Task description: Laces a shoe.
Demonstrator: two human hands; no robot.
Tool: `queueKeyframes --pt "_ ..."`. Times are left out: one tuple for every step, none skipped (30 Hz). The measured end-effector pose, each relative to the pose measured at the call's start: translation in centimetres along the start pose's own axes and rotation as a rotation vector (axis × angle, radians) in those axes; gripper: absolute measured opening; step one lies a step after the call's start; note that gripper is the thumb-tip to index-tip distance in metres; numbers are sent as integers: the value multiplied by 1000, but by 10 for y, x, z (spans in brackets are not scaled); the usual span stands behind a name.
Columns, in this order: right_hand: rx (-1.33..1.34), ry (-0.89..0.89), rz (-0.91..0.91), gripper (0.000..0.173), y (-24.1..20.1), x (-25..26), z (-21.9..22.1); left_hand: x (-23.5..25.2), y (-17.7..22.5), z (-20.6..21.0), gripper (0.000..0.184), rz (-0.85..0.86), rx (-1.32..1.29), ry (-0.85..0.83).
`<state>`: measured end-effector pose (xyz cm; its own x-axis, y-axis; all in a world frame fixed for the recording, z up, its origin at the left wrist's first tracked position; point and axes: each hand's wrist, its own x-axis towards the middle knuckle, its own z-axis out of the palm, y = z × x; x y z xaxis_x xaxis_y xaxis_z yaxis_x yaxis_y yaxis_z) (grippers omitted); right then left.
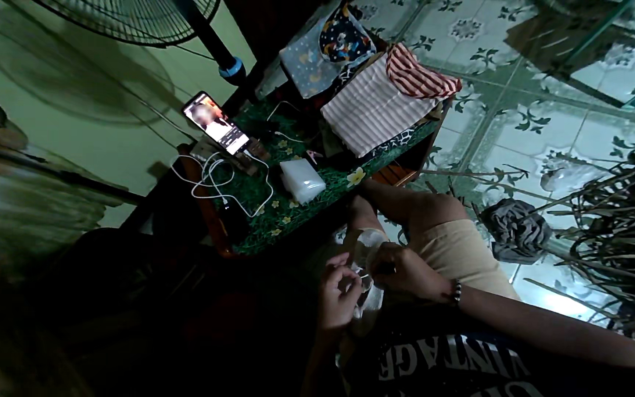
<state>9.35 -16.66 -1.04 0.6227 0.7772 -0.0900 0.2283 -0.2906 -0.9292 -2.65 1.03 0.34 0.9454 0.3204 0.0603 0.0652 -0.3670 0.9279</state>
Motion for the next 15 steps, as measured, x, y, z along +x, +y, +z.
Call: queueKeyframes --pt "15 2 16 22 0 -1 -1 -1 2 -6 11 23 -26 -6" --pt "29 4 27 25 0 -1 -2 -1 4 -13 12 51 -69 -25" --pt "47 9 28 28 1 -2 -2 -2 6 -21 13 81 -130 -55" --pt "64 17 22 30 2 -3 -3 -4 8 -30 15 102 -211 -90" --pt "80 20 16 33 2 -3 -4 -5 11 -39 19 120 -298 -126" --pt "98 26 11 35 3 -3 -5 -7 15 -47 22 136 -380 -153" --pt "111 27 15 37 5 -4 -6 -8 19 -55 23 147 -447 -175" --pt "123 28 21 38 6 -4 -7 -10 24 -62 22 161 -494 -192" --pt "134 32 29 38 7 -5 -8 -11 29 -68 21 169 -531 -194" --pt "150 39 40 39 7 -6 -9 -13 34 -73 20 173 -567 -184" --pt "174 45 55 39 7 -6 -10 -15 39 -78 20 174 -595 -173" --pt "205 51 70 41 6 -7 -11 -16 44 -83 19 179 -615 -173" --pt "234 52 89 42 6 -8 -12 -18 49 -89 19 184 -618 -173" --pt "259 47 108 43 6 -8 -12 -19 54 -93 19 189 -606 -180" --pt "276 45 123 44 6 -8 -12 -21 60 -97 18 189 -593 -182"
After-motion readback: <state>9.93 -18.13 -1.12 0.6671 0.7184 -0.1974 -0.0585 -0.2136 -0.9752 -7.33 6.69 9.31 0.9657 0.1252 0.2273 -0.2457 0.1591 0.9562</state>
